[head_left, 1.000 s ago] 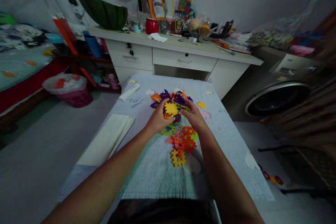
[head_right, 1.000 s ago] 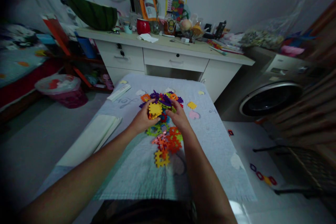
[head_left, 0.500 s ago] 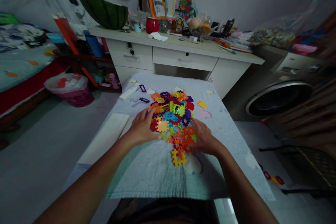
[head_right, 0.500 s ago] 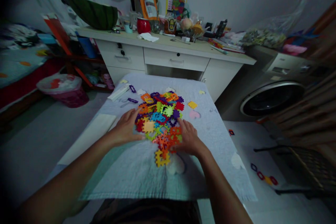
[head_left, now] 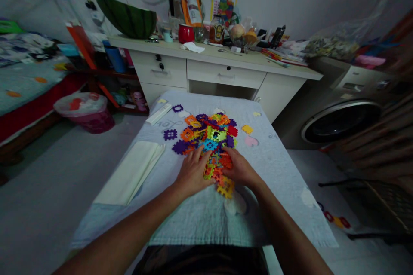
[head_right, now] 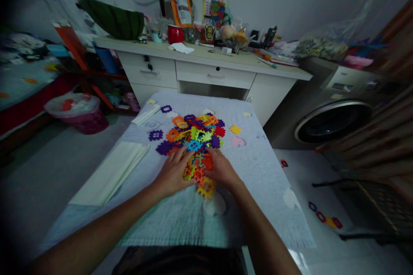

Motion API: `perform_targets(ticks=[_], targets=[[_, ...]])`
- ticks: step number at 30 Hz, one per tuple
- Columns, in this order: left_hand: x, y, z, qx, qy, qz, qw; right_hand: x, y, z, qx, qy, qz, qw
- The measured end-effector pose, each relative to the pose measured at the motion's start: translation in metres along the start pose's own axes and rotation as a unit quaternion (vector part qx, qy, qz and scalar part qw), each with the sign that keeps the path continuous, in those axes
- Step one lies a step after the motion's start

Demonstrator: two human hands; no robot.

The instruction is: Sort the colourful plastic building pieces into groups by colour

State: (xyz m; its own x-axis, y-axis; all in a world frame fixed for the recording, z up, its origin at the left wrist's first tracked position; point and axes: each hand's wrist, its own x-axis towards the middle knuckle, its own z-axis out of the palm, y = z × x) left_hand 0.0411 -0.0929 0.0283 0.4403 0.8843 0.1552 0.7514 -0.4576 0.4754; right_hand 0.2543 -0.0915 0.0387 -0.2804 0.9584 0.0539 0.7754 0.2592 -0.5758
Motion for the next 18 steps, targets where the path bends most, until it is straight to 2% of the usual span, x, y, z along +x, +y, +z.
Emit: perform_targets(ticks=[4, 6, 11, 15, 18], targets=[[0.012, -0.006, 0.000, -0.005, 0.022, 0.017, 1.000, 0.009, 0.004, -0.002, 0.075, 0.056, 0.002, 0.996], [0.018, -0.008, -0.003, -0.022, 0.022, 0.029, 0.999, 0.016, 0.003, -0.008, 0.119, 0.062, 0.003, 0.991], [0.037, -0.008, -0.016, -0.102, 0.060, 0.030, 0.993, 0.050, -0.001, -0.021, 0.215, 0.099, 0.002, 0.972], [0.059, -0.014, -0.029, -0.124, 0.116, 0.017, 0.985, 0.084, 0.000, -0.023, 0.241, 0.162, 0.005, 0.957], [0.074, -0.026, -0.039, -0.087, 0.126, 0.012, 0.988, 0.101, 0.011, -0.023, 0.211, 0.207, 0.009, 0.955]])
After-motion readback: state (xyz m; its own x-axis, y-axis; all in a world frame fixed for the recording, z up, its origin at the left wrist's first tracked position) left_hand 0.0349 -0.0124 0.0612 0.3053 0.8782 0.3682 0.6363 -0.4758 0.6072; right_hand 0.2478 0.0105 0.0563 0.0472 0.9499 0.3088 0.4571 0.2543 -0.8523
